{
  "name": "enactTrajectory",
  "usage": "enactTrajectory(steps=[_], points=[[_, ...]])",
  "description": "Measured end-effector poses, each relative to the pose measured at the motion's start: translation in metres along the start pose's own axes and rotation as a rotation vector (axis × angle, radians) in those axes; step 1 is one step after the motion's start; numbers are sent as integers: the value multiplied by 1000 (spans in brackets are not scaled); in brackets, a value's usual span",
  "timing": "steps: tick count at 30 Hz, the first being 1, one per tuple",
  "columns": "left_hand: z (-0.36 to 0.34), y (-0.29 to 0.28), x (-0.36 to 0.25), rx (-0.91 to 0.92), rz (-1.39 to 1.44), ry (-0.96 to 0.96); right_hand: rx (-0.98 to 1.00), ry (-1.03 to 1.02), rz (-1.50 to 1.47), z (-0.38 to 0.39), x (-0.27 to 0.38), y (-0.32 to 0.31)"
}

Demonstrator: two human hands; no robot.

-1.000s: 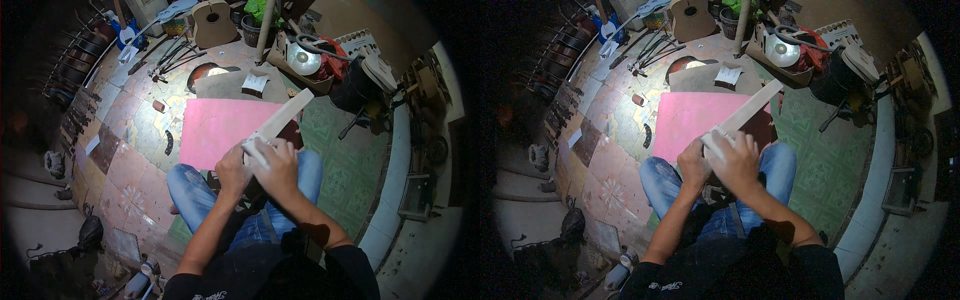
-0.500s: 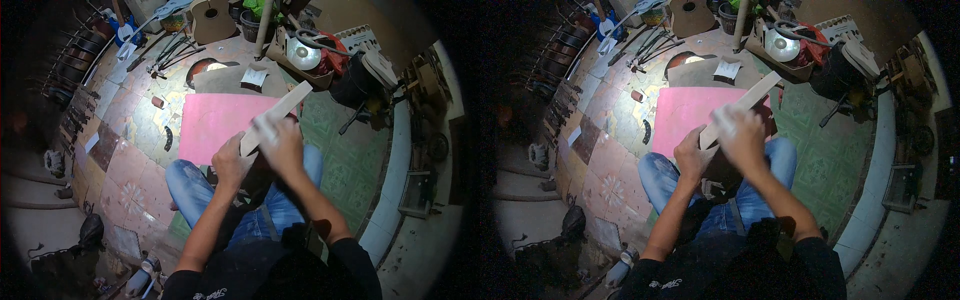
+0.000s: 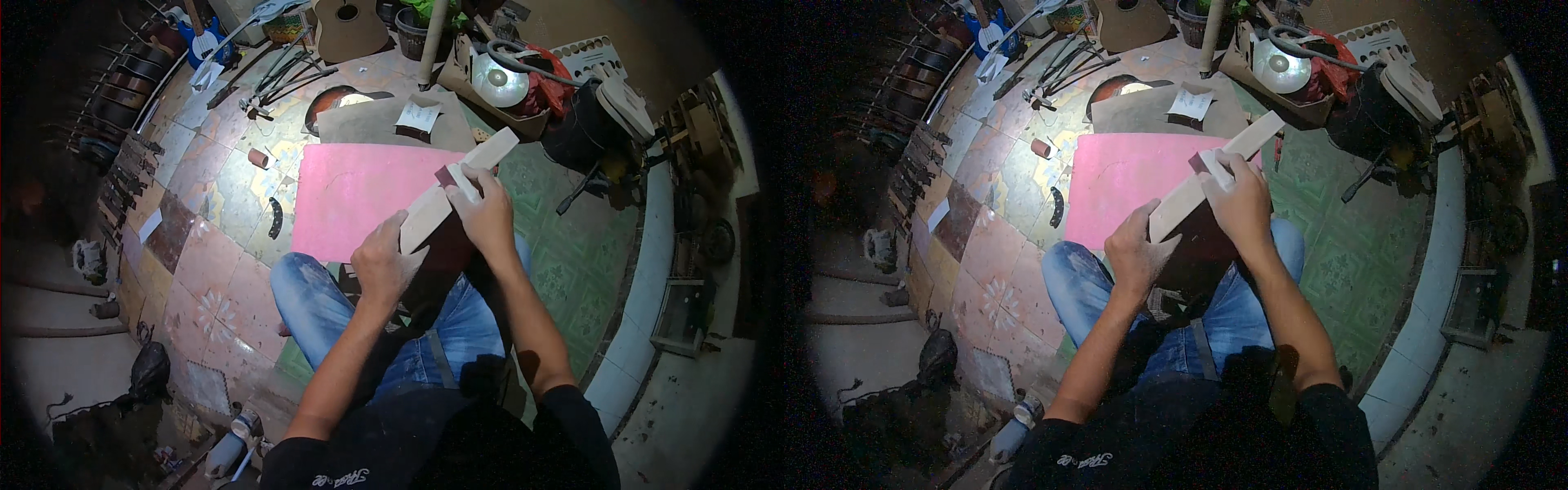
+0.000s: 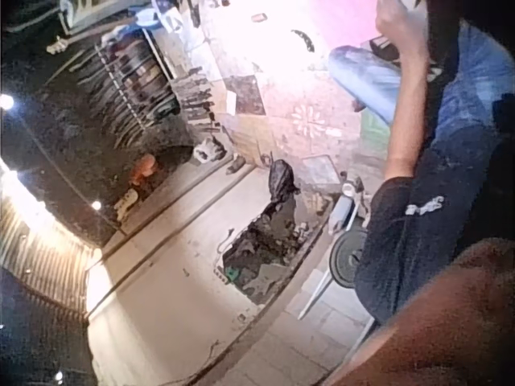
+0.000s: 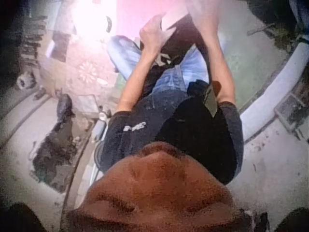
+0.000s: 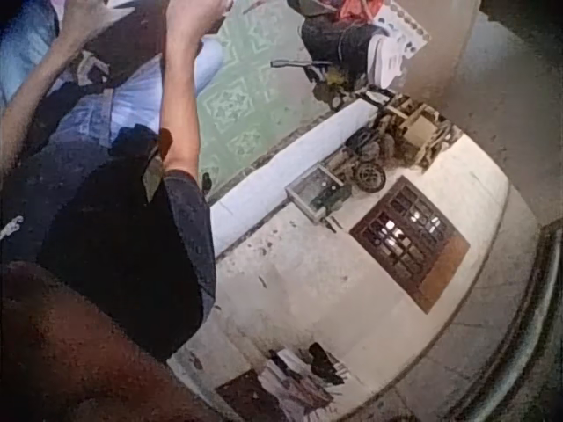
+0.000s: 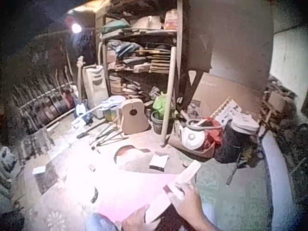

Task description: The person sands the edges and back of a guitar body with a sanding block and sandpaper by hand.

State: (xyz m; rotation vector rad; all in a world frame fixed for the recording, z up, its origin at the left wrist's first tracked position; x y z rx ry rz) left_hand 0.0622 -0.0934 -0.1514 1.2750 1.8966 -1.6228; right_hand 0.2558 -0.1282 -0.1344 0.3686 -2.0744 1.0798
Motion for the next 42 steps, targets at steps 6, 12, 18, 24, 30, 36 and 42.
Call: enactTrajectory(steps=[6,12,18,24,30,36,42], points=[[5,-3,9,-12,-20,-39,141,-292,371,42,71,5],[7,8,23,-57,12,3,141,-241,373,52,70,15],[5,5,5,-46,37,34,-31,-35,101,4,11,3],[5,1,12,-32,-13,4,69,-262,298,40,55,6],[7,6,26,-9,-22,-68,106,-372,307,62,87,15],[10,4,14,-24,8,-6,60,-95,290,15,35,6],[10,0,15,-8,61,-57,59,-184,154,29,33,3]])
Point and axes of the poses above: each hand's wrist, its own z-axis away from the middle knuckle, its own y-axis out of the palm, x = y × z, the point moved 1 cm from there along -z, towards the middle knuckle, and after that the axes turned 9 degrees about -y, right-handed, at the moved point
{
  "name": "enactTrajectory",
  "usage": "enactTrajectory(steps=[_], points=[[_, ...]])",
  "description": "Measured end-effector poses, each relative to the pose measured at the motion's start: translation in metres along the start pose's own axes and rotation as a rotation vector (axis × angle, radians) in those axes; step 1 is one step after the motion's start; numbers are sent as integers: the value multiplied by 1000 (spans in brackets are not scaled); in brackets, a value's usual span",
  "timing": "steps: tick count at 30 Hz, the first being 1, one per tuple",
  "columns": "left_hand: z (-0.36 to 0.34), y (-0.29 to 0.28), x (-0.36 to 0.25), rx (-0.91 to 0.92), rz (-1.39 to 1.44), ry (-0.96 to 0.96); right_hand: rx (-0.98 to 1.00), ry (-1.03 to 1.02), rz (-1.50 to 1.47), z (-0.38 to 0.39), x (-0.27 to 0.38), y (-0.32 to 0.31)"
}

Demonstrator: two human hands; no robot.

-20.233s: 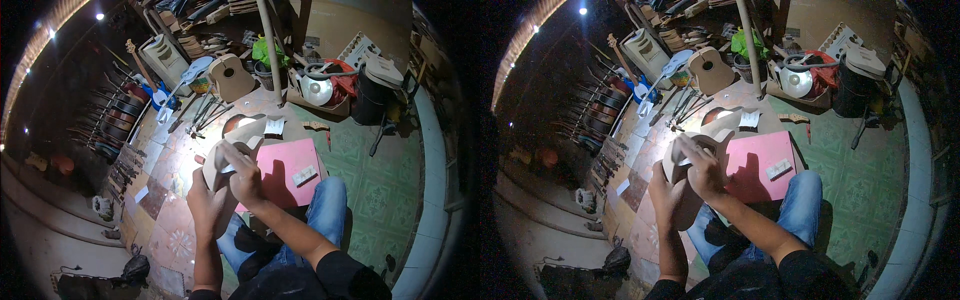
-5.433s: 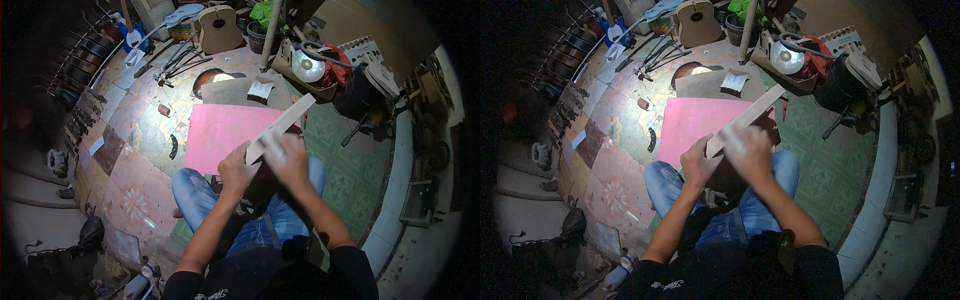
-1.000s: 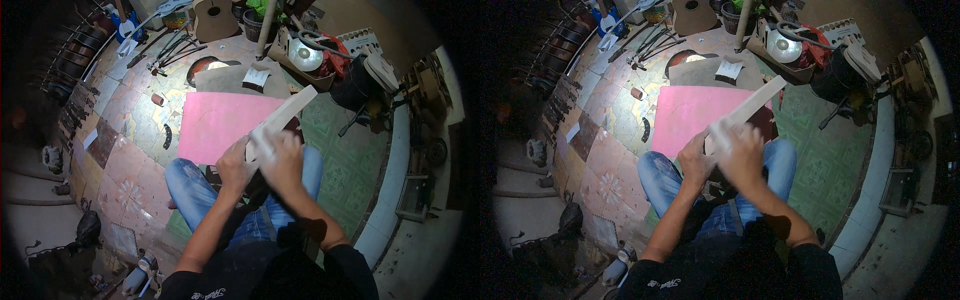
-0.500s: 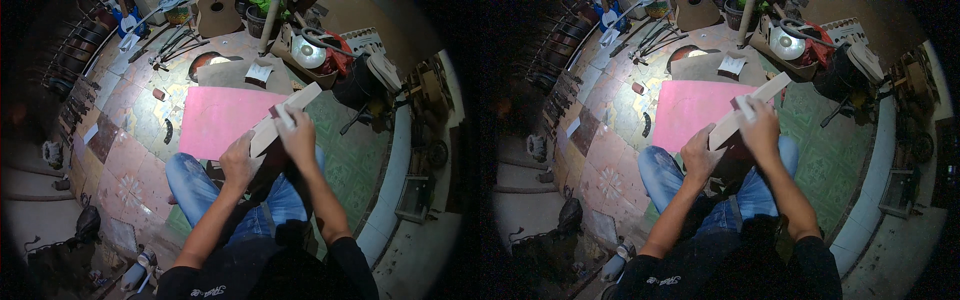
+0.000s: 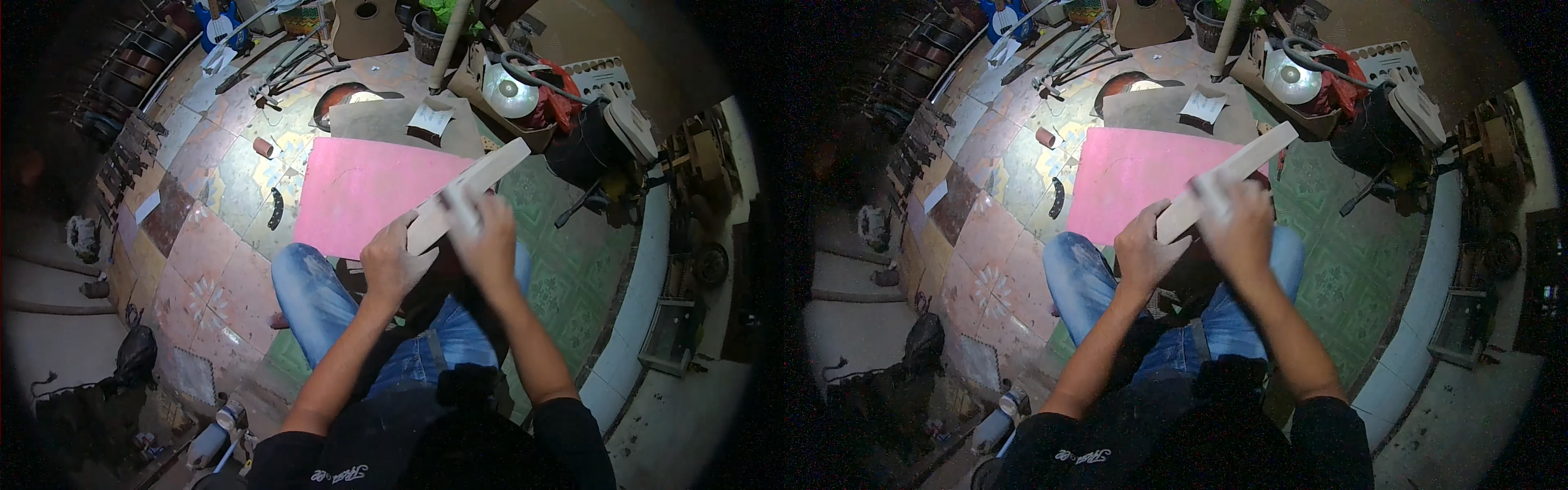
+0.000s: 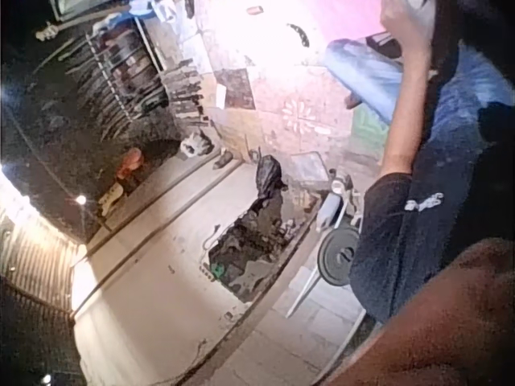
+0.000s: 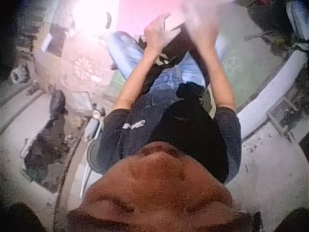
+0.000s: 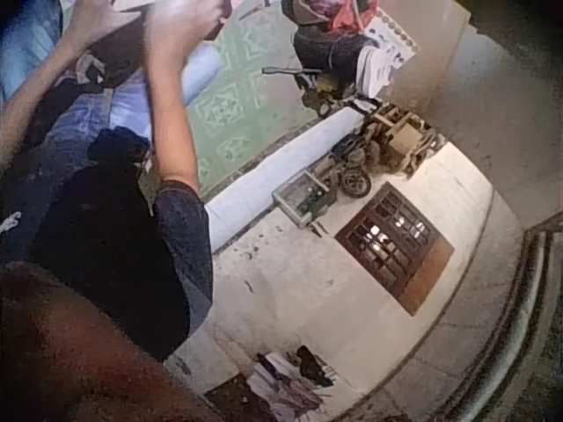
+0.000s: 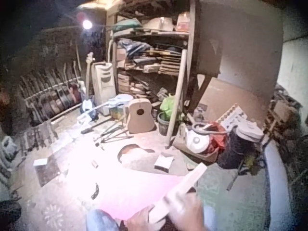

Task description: The person sands the edges and back of a guitar body with a sanding block and sandpaper by hand.

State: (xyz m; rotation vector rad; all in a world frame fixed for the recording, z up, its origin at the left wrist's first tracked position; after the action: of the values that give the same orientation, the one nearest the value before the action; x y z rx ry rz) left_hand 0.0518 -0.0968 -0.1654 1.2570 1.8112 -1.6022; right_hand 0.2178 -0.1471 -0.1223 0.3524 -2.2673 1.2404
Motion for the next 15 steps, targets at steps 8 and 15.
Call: enactTrajectory(steps=[8,15], points=[[1,-4,5,30,33,-36,53,-99,171,13,33,-3],[-2,1,8,-35,14,-43,81,-50,151,3,30,3]])
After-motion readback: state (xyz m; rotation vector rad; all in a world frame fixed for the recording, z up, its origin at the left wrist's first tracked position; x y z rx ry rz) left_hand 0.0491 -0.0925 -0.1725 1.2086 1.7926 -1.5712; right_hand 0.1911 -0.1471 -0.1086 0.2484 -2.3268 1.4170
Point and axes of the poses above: each hand's wrist, its own z-axis away from the middle knuckle, its own y-axis out of the palm, x = y × z, the point moved 1 cm from there along -z, towards the middle knuckle, and after that the axes turned 9 degrees about -y, right-handed, at the moved point
